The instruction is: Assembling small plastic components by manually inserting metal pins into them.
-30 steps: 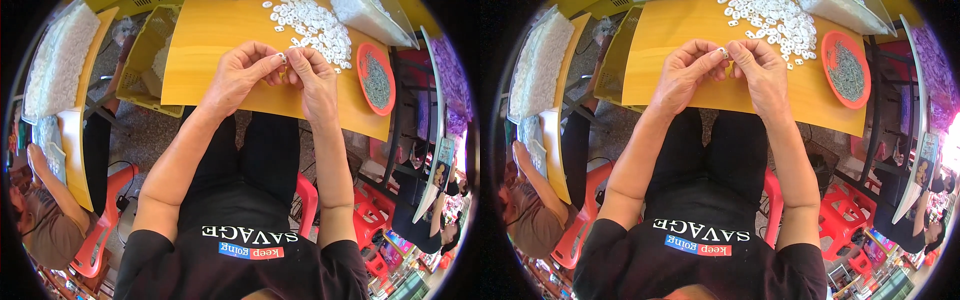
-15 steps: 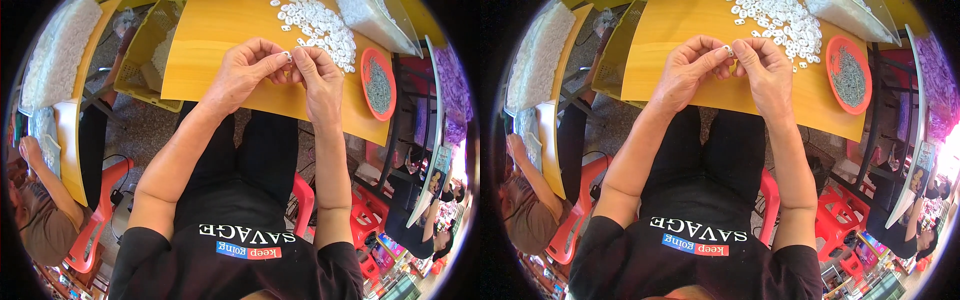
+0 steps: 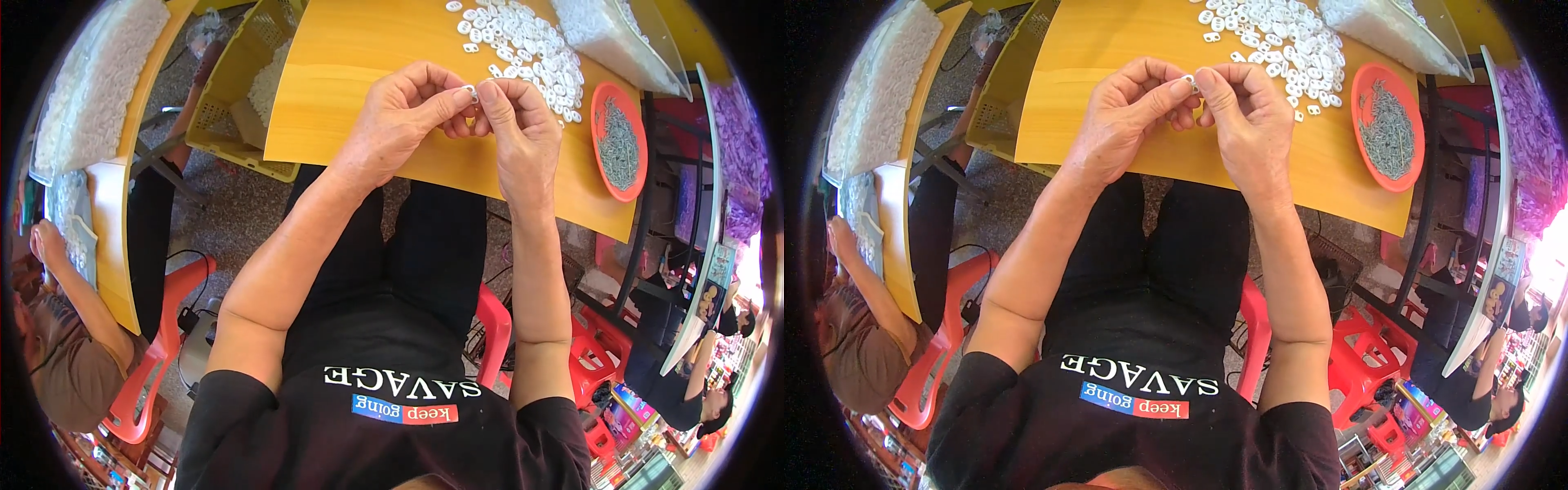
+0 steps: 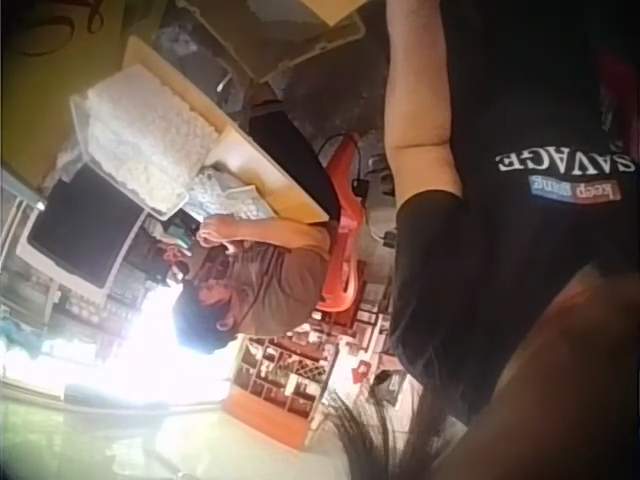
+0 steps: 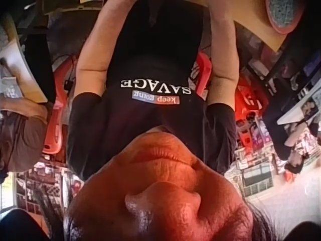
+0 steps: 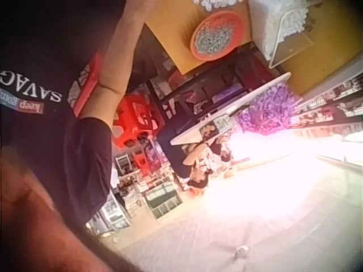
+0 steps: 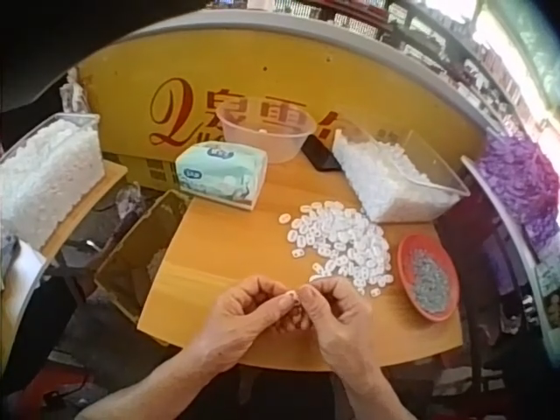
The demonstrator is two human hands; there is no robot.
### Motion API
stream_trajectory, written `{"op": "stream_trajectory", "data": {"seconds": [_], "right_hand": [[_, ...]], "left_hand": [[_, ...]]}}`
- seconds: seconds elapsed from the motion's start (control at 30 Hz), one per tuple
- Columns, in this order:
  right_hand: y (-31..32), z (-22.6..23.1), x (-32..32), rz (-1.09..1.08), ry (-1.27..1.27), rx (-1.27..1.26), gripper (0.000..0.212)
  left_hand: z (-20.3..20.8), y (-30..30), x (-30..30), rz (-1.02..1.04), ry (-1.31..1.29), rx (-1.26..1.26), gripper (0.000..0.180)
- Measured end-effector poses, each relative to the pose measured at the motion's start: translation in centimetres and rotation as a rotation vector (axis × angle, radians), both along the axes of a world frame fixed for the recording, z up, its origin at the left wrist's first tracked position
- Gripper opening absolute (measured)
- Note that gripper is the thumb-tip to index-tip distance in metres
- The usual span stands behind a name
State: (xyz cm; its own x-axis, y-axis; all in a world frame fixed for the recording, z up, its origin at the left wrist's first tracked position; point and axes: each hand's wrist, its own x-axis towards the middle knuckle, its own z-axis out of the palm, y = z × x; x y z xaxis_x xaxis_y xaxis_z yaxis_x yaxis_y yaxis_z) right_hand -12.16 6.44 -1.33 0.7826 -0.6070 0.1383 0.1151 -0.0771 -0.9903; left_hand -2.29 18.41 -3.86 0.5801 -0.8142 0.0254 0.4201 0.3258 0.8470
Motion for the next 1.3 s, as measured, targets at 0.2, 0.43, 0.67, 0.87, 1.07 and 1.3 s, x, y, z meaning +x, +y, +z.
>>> {"op": "stream_trajectory", "data": {"seconds": [0.2, 0.43, 0.67, 0.87, 1.07, 1.3], "right_hand": [[0.6, 0.2, 0.3, -0.063, 0.062, -0.159, 0.015], [0.0, -0.3, 0.8, -0.008, 0.076, -0.158, 0.014], [-1.4, 1.8, 0.4, 0.118, 0.158, -0.099, 0.018], [-1.6, 2.5, -0.1, 0.13, 0.154, -0.124, 0.02], [-1.5, 2.4, -0.1, 0.112, 0.165, -0.403, 0.014], [-2.0, 3.1, 0.4, 0.126, 0.064, -0.911, 0.004]], "left_hand": [[0.0, 0.0, -0.2, 0.042, -0.02, 0.012, 0.014], [-0.4, -0.3, -0.4, 0.124, -0.079, 0.041, 0.014], [-0.2, -0.4, -0.2, 0.084, -0.066, 0.021, 0.014], [-0.1, -0.1, 0.0, 0.048, -0.008, 0.001, 0.014], [0.0, -0.2, 0.1, 0.053, -0.011, 0.006, 0.015], [0.1, -0.1, 0.0, 0.045, -0.019, 0.029, 0.014]]}}
